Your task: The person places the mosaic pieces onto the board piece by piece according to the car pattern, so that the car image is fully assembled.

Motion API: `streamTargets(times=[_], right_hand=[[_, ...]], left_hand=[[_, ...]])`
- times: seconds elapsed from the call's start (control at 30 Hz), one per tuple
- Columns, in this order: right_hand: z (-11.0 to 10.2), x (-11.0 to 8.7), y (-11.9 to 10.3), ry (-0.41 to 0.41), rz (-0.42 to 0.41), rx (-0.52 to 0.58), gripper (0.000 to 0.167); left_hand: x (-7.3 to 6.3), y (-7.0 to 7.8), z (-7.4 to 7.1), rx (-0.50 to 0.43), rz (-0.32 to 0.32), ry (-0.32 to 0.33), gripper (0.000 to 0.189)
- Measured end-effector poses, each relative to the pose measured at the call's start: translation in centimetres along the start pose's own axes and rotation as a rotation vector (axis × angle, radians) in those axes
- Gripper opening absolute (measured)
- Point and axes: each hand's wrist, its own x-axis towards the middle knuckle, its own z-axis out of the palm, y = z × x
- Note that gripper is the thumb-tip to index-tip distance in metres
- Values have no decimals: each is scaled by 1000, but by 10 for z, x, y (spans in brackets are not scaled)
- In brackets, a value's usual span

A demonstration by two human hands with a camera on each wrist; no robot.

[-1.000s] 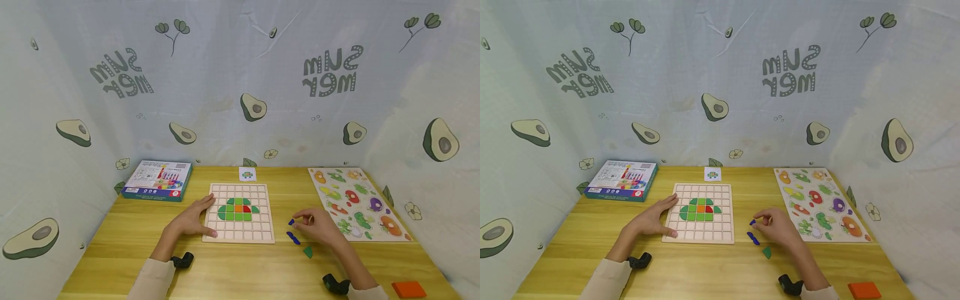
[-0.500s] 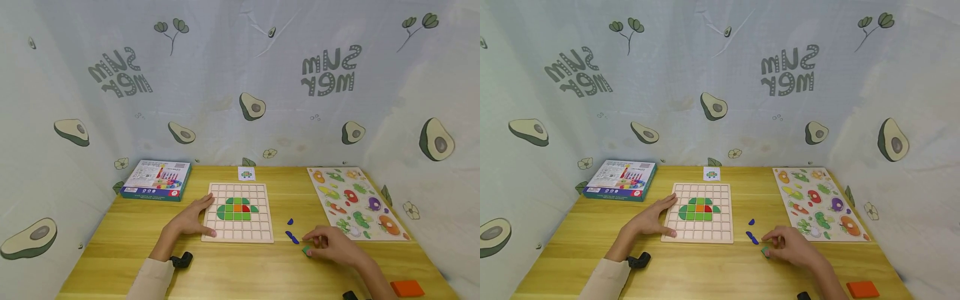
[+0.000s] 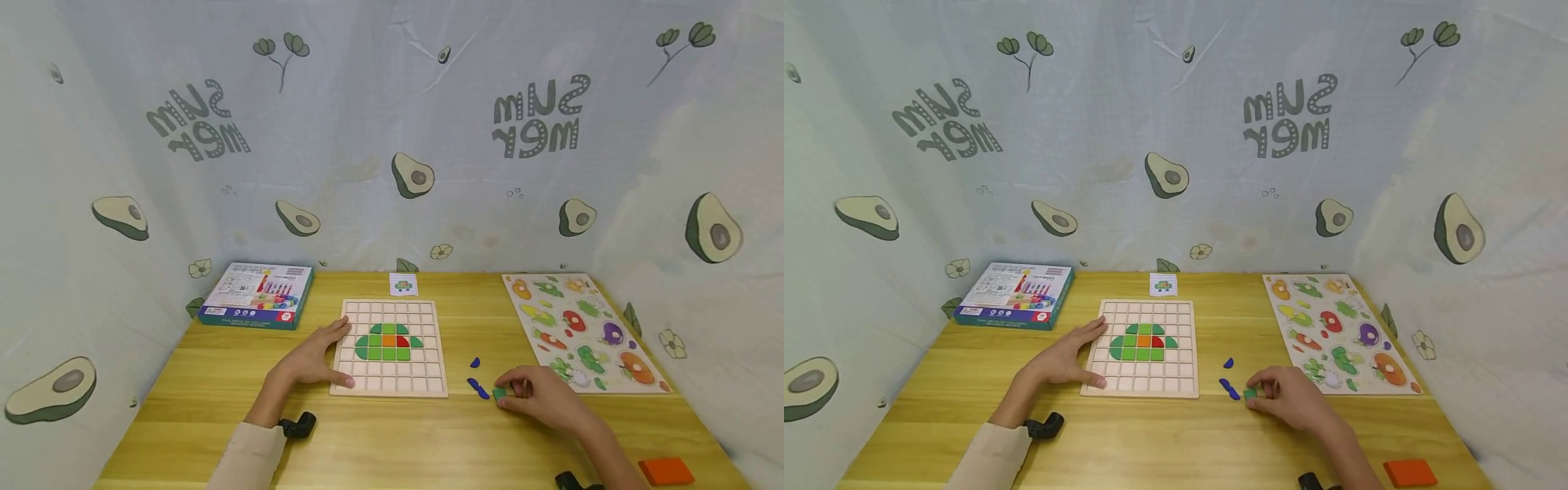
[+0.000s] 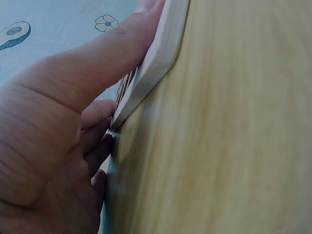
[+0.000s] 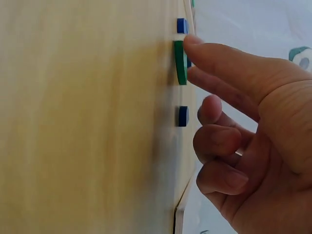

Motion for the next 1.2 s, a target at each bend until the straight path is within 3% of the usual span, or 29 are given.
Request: streamTargets(times=[0.2,0.6,1.03,1.2], right_hand=[[-5,2,3,-31,-36,-7,27],[-1,13,-3,34,12,-47,18],[5,44,-20,124,9,-49,19],[12,59,-31,164,-25,-103,17]], left_hand=[[1,1,0,1,-4,1,120],[1,-1,0,-3,-7,3,120],[1,0,1,6,-12,0,120],[1,0,1,8,-11,0,120]])
